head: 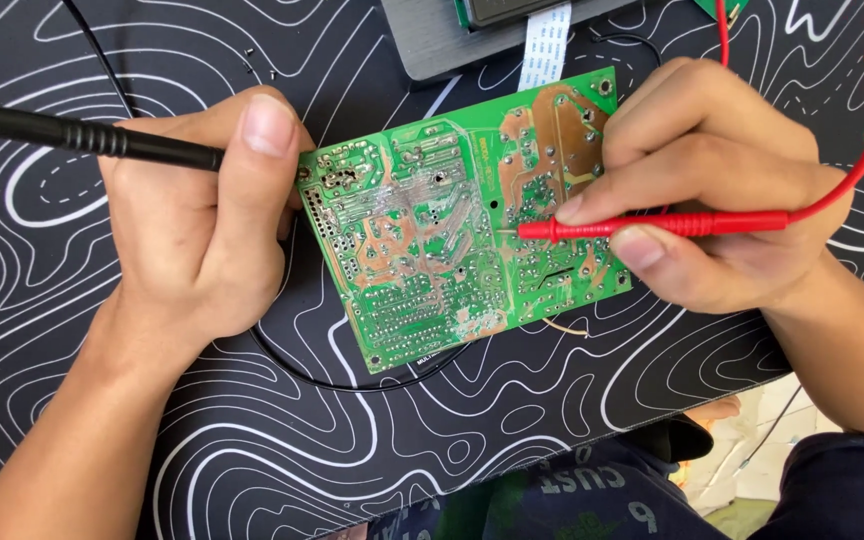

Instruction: Testing a circuit board using multimeter probes to check various contact points.

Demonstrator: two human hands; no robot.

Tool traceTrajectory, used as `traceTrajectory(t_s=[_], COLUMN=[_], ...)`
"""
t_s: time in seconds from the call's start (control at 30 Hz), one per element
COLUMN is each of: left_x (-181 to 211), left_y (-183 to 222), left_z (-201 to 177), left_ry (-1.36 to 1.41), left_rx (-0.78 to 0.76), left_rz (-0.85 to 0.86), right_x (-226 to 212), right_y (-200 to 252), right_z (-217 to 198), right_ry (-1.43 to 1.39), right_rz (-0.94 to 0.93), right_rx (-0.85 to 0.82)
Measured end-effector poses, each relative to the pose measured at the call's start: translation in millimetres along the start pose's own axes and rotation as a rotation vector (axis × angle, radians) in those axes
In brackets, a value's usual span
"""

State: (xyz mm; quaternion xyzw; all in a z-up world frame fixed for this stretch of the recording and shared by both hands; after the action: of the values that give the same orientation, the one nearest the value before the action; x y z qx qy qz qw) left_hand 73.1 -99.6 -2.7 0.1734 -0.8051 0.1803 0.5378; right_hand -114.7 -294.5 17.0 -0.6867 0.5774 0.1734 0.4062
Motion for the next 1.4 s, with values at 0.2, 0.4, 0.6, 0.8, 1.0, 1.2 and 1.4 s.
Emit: traceTrajectory(t_s=[0.2,0.4,0.6,0.8,1.0,1.2,1.4], left_x=[0.6,0.0,1.4,1.8,0.4,1.4,2.4], left_y=[-0.4,-0.4,-1.2,-2.5,-2.7,-3.2,-3.6], left_z=[1.0,0.9,1.9,2.5,1.9,2.8,2.4], left_ry=[0.014,0.003,-0.056,-0.068,-0.080,-0.051,-0.057], left_rx=[-0.008,-0.010,-0.026,-0.031,-0.020,-0.014,-0.009], left_rz=[0.054,0.051,0.077,0.088,0.099,0.109,0.114], right_x=[-1.5,-0.7,1.6,1.3,1.8,-2.5,-3.2], right_y=[-2.1,-3.1,1.9,0.8,2.9,0.2,-1.2], right_z=[2.5,2.1,1.1,2.3,1.4,1.7,3.3], right_ry=[-0.037,-0.028,0.011,-0.013,0.014,0.012,-0.027], right_rz=[-0.042,-0.023,0.036,0.016,0.055,0.027,0.002], right_rx=[-0.060,-0.027,-0.012,-0.040,-0.013,-0.014,-0.053])
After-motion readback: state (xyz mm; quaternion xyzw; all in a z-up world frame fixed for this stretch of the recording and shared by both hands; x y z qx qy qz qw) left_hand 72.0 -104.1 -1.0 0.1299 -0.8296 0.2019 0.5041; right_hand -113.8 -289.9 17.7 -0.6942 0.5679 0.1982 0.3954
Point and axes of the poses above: each hand's wrist, its own y-axis away from the middle knuckle, its own z-axis out of the palm, x = y × z, the point moved 8 cm from there along -y, towards the middle knuckle, and after that the axes turned 7 degrees about y, right-handed, at the moved point
